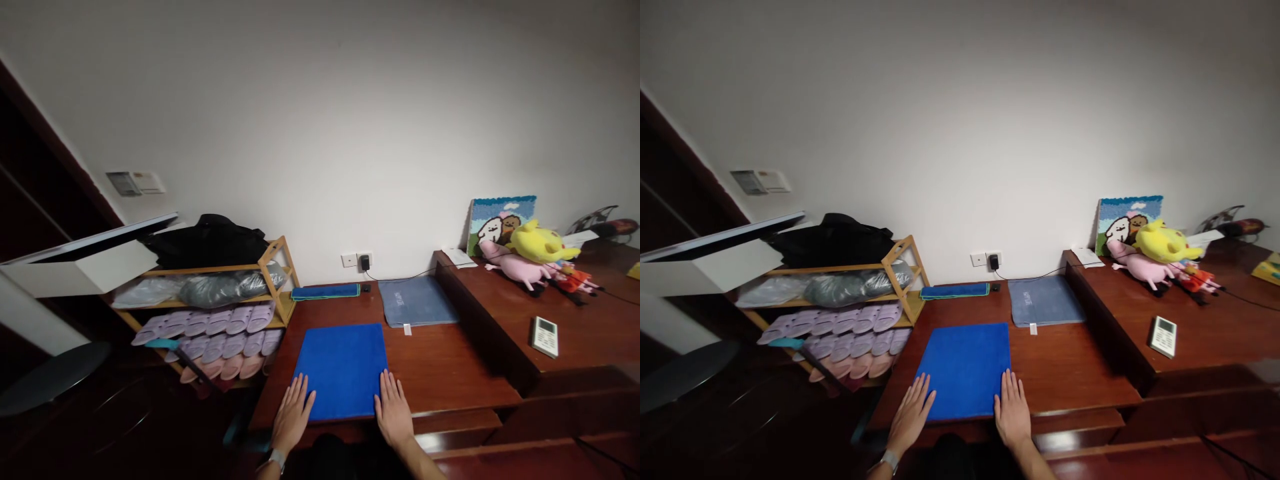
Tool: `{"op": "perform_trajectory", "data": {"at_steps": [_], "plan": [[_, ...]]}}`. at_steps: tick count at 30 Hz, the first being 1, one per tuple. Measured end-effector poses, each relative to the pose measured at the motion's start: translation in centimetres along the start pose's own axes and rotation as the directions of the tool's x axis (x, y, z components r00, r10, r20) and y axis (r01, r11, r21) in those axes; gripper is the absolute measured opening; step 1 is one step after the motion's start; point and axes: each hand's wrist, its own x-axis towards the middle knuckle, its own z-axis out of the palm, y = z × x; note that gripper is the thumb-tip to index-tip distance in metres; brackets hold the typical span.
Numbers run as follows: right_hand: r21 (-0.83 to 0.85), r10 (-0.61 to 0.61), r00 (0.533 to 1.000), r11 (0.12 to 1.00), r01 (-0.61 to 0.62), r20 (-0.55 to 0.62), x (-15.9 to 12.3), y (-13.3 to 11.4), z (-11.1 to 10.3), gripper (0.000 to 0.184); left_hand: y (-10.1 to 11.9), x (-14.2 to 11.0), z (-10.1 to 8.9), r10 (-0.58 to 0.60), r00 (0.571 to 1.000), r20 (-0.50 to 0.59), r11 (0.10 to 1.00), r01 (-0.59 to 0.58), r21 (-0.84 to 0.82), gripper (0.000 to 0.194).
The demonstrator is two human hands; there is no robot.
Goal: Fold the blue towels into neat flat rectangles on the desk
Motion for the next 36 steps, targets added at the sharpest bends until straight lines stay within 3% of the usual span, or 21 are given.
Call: {"op": "perform_trajectory", "data": {"at_steps": [4, 7, 11, 15, 17, 19, 23, 28, 32, 36], "plan": [[0.018, -0.003, 1.000, 1.000, 0.003, -0.012, 0.3, 0.1, 0.1, 0.065, -0.4, -0.2, 0.1, -0.060, 0.997, -0.046, 0.998, 0.059, -0.031, 0.065], [0.024, -0.009, 1.000, 1.000, 0.009, 0.003, 0.3, 0.1, 0.0, 0.065, 1.5, -0.3, -0.3, -0.056, 0.988, -0.141, 0.998, 0.052, -0.031, 0.064], [0.033, -0.006, 1.000, 0.999, 0.006, 0.006, 0.3, 0.0, 0.0, 0.065, 8.7, 0.6, -0.8, 0.143, 0.989, -0.049, 0.987, -0.146, -0.064, 0.061], [0.038, -0.026, 0.999, 0.999, 0.027, -0.023, 0.3, 0.4, 0.6, 0.063, 16.8, 2.2, -0.1, 0.375, 0.923, 0.086, 0.922, -0.361, -0.142, 0.062], [0.039, -0.050, 0.999, 0.998, 0.051, -0.021, 0.3, 0.6, 0.9, 0.061, 19.1, 2.8, 0.8, 0.412, 0.903, 0.122, 0.906, -0.390, -0.166, 0.061], [0.038, -0.062, 0.998, 0.997, 0.063, -0.014, 0.4, 0.7, 1.1, 0.060, 19.9, 3.0, 1.6, 0.414, 0.900, 0.138, 0.905, -0.391, -0.168, 0.061], [0.016, -0.037, 0.999, 0.999, 0.037, 0.012, 0.3, 0.5, 0.5, 0.063, 17.4, 2.8, 1.9, 0.380, 0.916, 0.133, 0.923, -0.364, -0.129, 0.063], [0.010, -0.014, 1.000, 1.000, 0.014, 0.018, 0.2, 0.0, -0.6, 0.064, 9.4, 2.5, 0.0, 0.160, 0.977, 0.138, 0.987, -0.158, -0.026, 0.071], [0.014, 0.005, 0.999, 1.000, -0.006, 0.039, 0.1, -0.2, -0.9, 0.064, 3.5, 2.1, -1.0, 0.020, 0.995, 0.102, 0.999, -0.025, 0.047, 0.074], [0.023, 0.006, 0.999, 1.000, -0.008, 0.054, -0.1, -0.2, -0.8, 0.064, 1.8, 1.5, -0.8, 0.032, 0.999, 0.043, 0.997, -0.035, 0.064, 0.074]]}}
